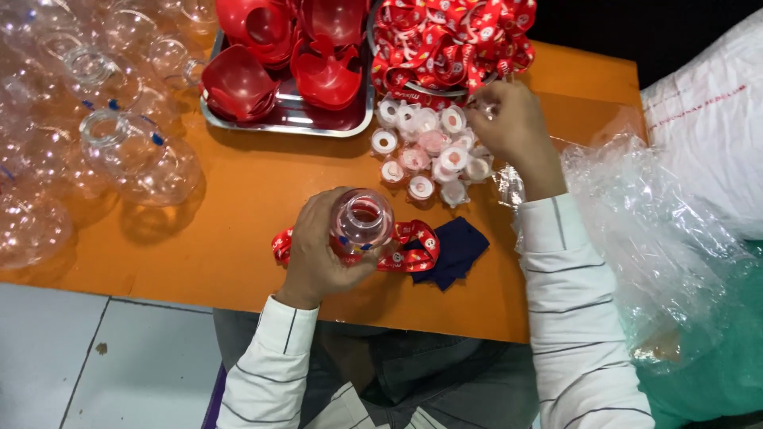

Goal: The person assembles a clear plastic bottle by inserting multiple small white circular pieces into the opening, then screws on a red cap. The person wraps the bottle in a clear plastic bag and attaches a red lanyard to the cap.

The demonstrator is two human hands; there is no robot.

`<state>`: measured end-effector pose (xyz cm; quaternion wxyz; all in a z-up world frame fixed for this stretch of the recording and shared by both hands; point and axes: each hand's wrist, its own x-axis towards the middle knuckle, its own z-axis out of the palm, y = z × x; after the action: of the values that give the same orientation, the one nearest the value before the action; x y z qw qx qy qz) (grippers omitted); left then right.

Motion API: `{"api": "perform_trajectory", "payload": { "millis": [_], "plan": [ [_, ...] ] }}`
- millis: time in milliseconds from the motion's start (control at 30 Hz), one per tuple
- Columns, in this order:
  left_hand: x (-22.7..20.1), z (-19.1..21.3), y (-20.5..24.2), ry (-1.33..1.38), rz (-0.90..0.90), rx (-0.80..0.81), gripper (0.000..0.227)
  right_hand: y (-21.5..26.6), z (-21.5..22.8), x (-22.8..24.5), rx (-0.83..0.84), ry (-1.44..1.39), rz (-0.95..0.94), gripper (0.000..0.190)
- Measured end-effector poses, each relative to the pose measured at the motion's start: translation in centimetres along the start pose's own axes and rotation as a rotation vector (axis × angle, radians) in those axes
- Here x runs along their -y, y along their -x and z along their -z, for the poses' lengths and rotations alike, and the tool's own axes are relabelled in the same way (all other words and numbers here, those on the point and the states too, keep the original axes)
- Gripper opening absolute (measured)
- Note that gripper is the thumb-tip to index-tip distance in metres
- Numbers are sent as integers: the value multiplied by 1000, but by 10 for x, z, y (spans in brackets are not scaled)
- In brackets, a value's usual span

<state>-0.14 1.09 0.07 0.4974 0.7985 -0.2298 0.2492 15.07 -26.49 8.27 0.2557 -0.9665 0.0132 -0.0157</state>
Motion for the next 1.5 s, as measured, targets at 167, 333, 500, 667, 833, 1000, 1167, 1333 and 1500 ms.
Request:
{"api": "perform_trajectory", "payload": {
  "millis": [167,333,500,667,833,1000,1167,1333,1500],
  "plan": [
    [4,-7,1,28,23,-93,73,15,18,-52,184,91,14,49],
    [1,-8,-2,26,32,-68,73,39,15,-51,314,136,-76,63],
    [-2,-7,-3,36,29,-71,70,45,-5,-63,242,4,39,39],
    [-1,-7,-2,51,36,-72,69,50,-15,-81,141,-100,99,25],
    [-2,-6,-1,37,44,-74,71,63,2,-82,117,-258,63,30],
    [1,-6,-1,58,37,-56,72,74,9,-98,158,-726,104,24],
    [-1,-9,-4,46,-7,-73,71,91,5,-73,246,-1073,188,22],
    [8,-13,-2,24,-64,-92,75,109,0,-3,244,-1004,439,18],
    [-4,-10,-9,111,-84,-102,73,121,-11,53,148,-704,765,25]
  ]
}}
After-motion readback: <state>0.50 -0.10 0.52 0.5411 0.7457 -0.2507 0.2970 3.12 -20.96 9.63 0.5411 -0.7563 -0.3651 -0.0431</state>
